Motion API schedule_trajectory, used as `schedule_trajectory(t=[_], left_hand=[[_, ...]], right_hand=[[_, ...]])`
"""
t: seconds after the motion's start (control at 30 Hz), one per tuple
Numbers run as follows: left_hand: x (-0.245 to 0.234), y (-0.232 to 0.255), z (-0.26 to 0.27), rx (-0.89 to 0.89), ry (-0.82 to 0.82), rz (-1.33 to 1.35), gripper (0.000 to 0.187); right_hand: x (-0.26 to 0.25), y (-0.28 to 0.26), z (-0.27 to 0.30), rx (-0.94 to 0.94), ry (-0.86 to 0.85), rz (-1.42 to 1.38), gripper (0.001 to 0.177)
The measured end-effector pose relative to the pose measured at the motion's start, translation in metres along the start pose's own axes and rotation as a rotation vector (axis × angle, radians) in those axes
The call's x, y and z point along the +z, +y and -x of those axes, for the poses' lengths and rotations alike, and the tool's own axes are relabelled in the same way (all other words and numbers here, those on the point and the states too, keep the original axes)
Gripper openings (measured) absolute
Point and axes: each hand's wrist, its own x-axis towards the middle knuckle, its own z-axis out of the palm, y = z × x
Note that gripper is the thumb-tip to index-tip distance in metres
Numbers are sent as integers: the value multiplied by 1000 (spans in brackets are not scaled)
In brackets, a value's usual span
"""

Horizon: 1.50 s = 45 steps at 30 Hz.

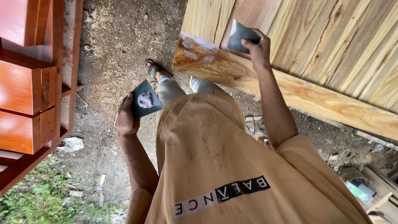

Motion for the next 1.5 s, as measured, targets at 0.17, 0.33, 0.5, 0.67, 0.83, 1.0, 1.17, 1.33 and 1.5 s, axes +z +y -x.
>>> schedule_trajectory(t=[0.17,0.33,0.5,0.67,0.83,1.0,1.17,1.33,1.5], left_hand=[[-8,-8,7,-8,37,-1,35],[-11,-20,-11,-23,158,60,35],[-19,-19,3,-48,2,30,36],[-12,2,5,-27,91,-19,35],[-22,-2,20,-21,-8,31,31],[-39,-6,17,-60,42,60,32],[-31,23,-33,-105,1,33,32],[-21,83,-100,-209,-168,-135,33],[-34,171,-154,-276,-297,-241,33]], right_hand=[[-9,-15,-4,203,-366,340,46],[6,-33,-20,-337,-282,785,51],[-6,-33,-81,25,-703,685,32],[22,-22,-138,201,-771,927,27],[39,-16,-139,282,-798,939,43],[26,-53,-87,188,-702,781,48],[58,-68,31,234,-245,497,31],[141,-54,65,184,233,808,27],[233,-79,58,233,323,767,31]])
